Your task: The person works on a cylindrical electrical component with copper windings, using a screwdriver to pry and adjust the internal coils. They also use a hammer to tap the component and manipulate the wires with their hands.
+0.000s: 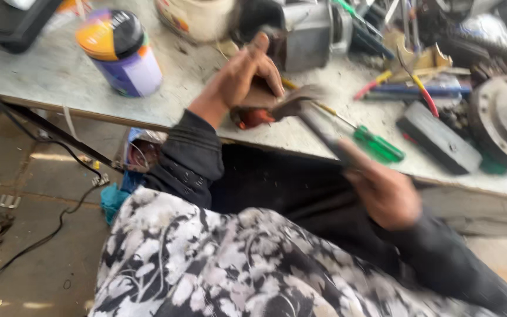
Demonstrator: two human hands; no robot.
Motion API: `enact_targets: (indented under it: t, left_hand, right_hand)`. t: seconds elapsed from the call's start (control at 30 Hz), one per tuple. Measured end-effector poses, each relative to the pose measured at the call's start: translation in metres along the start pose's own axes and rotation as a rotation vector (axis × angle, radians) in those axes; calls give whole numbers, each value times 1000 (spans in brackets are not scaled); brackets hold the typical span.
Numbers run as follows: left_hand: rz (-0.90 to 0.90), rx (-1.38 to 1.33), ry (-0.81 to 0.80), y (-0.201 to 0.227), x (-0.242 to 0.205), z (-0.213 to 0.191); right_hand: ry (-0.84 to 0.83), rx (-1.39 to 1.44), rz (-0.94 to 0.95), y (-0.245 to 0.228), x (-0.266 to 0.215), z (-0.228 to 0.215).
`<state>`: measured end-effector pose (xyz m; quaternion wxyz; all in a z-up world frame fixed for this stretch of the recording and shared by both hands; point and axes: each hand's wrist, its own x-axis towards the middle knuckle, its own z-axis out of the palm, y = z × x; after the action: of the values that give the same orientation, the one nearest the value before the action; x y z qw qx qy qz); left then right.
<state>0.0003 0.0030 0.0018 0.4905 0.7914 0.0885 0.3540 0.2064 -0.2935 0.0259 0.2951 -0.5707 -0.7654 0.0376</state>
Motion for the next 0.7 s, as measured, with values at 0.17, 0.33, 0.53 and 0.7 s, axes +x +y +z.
enact_targets:
  t: [0.17,0.33,0.53,0.7]
  left_hand:
    - [5,35,-2,-19,-3,3]
    - [-37,-39,37,-15,-1,0]
    - [34,35,40,-25,-3,0]
    - [-3,-35,-12,-22,-2,-2]
  right_hand:
    - [32,-103,213,-17,-7,-2]
    - [-6,78,73,-13,-6,25]
    - [115,-173,244,5,-29,6]
    - [-12,-109,141,2,-14,25]
